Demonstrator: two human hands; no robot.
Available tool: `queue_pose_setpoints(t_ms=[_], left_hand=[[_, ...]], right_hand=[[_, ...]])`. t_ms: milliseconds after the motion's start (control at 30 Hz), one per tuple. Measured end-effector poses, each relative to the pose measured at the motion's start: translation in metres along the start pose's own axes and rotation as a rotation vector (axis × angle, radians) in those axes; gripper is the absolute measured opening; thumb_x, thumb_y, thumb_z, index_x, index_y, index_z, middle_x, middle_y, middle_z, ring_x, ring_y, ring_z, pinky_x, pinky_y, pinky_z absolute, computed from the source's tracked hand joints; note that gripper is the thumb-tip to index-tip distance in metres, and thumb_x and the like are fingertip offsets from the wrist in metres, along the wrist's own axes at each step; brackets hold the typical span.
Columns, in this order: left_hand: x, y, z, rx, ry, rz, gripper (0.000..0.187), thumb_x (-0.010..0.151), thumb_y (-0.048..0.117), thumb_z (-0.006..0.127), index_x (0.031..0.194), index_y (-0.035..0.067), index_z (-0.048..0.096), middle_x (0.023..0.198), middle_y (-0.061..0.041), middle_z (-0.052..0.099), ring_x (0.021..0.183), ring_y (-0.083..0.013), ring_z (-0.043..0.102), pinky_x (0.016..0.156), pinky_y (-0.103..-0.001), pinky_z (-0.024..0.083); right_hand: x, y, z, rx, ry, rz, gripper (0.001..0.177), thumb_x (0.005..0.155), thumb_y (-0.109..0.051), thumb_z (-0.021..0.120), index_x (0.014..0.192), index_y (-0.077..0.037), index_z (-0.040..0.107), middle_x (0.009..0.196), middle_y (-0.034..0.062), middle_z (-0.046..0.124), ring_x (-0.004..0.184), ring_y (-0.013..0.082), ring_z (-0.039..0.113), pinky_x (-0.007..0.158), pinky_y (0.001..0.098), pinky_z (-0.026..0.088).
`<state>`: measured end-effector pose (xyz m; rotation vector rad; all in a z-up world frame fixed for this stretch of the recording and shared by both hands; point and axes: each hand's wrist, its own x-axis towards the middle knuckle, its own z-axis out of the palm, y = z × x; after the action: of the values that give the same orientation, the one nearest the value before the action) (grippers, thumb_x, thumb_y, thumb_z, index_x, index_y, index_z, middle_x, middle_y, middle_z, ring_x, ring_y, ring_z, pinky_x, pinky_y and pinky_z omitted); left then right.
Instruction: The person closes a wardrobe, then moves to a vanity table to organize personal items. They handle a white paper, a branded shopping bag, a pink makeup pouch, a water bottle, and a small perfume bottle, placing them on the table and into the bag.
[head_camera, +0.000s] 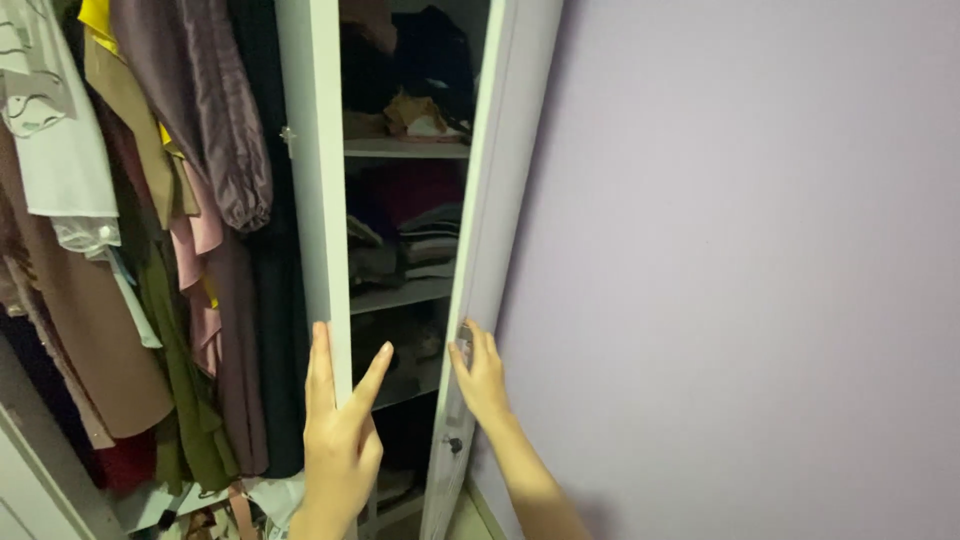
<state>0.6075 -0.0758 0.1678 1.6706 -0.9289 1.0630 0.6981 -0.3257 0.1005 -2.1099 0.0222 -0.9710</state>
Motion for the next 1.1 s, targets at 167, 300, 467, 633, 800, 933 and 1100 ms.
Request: queue_pose_setpoints(t_ms=[167, 300, 467, 633, 800, 933, 1100], left_hand=[[-0.002, -0.003, -0.003, -0.007, 0.002, -0.017, 0.083, 0.075, -0.021, 0.039, 0.148, 0.016, 0.051, 0.169, -0.03, 0.01, 0.16, -0.0431, 0.014, 0.128, -0.051, 0.019], [-0.004, -0.005, -0.009, -0.021, -0.025, -0.044, 0.086, 0.073, -0.021, 0.039, 0.149, 0.017, 0.05, 0.17, -0.028, 0.006, 0.161, -0.0422, 0.009, 0.128, -0.053, 0.018], [-0.005, -0.001, -0.014, 0.002, 0.009, -0.103, 0.073, 0.083, -0.021, 0.041, 0.145, 0.017, 0.055, 0.17, -0.028, 0.011, 0.159, -0.043, 0.019, 0.123, -0.048, 0.028], [-0.011, -0.003, -0.019, 0.003, 0.012, -0.121, 0.069, 0.084, -0.017, 0.041, 0.143, 0.016, 0.057, 0.17, -0.032, 0.011, 0.16, -0.0442, 0.017, 0.124, -0.044, 0.026], [-0.009, 0.011, -0.016, 0.051, -0.005, -0.269, 0.058, 0.091, -0.01, 0.042, 0.136, 0.018, 0.066, 0.173, -0.019, 0.015, 0.159, -0.0324, 0.022, 0.109, -0.028, 0.025], [-0.015, 0.01, -0.005, 0.086, 0.036, -0.255, 0.076, 0.079, -0.019, 0.035, 0.135, 0.023, 0.067, 0.173, -0.018, 0.018, 0.157, -0.0315, 0.028, 0.104, -0.024, 0.03], [-0.017, -0.001, 0.01, 0.168, 0.11, -0.163, 0.083, 0.077, -0.019, 0.025, 0.132, 0.024, 0.069, 0.166, -0.025, 0.027, 0.154, -0.039, 0.032, 0.119, -0.041, 0.031]], right_hand=[[0.019, -0.011, 0.03, -0.055, -0.027, -0.022, 0.052, 0.097, -0.039, 0.057, 0.142, -0.013, 0.05, 0.136, 0.0114, 0.061, 0.118, 0.028, 0.061, 0.101, 0.0395, 0.045], [0.027, -0.034, 0.047, -0.071, -0.065, -0.083, 0.039, 0.099, -0.03, 0.063, 0.129, -0.01, 0.047, 0.114, 0.0181, 0.067, 0.085, 0.0315, 0.067, 0.075, 0.043, 0.053], [0.041, -0.071, 0.06, -0.111, -0.231, 0.189, 0.05, 0.1, -0.043, 0.054, 0.138, -0.011, 0.046, 0.127, 0.0159, 0.064, 0.107, 0.0328, 0.066, 0.086, 0.0433, 0.053], [0.045, -0.063, 0.086, -0.032, -0.254, 0.098, 0.054, 0.099, -0.041, 0.053, 0.142, -0.009, 0.044, 0.137, 0.0159, 0.061, 0.111, 0.0343, 0.067, 0.089, 0.0438, 0.055], [0.063, -0.052, 0.112, -0.1, -0.335, 0.035, 0.045, 0.1, -0.021, 0.049, 0.141, -0.009, 0.036, 0.134, 0.0211, 0.057, 0.108, 0.0435, 0.064, 0.084, 0.0534, 0.052], [0.079, -0.041, 0.129, -0.09, -0.397, 0.007, 0.049, 0.098, -0.007, 0.036, 0.147, -0.007, 0.031, 0.13, 0.0227, 0.056, 0.1, 0.0444, 0.062, 0.081, 0.0537, 0.05], [0.101, -0.049, 0.143, -0.091, -0.498, 0.076, 0.05, 0.1, -0.008, 0.025, 0.15, -0.011, 0.028, 0.137, 0.0249, 0.056, 0.114, 0.0451, 0.058, 0.091, 0.0525, 0.048]])
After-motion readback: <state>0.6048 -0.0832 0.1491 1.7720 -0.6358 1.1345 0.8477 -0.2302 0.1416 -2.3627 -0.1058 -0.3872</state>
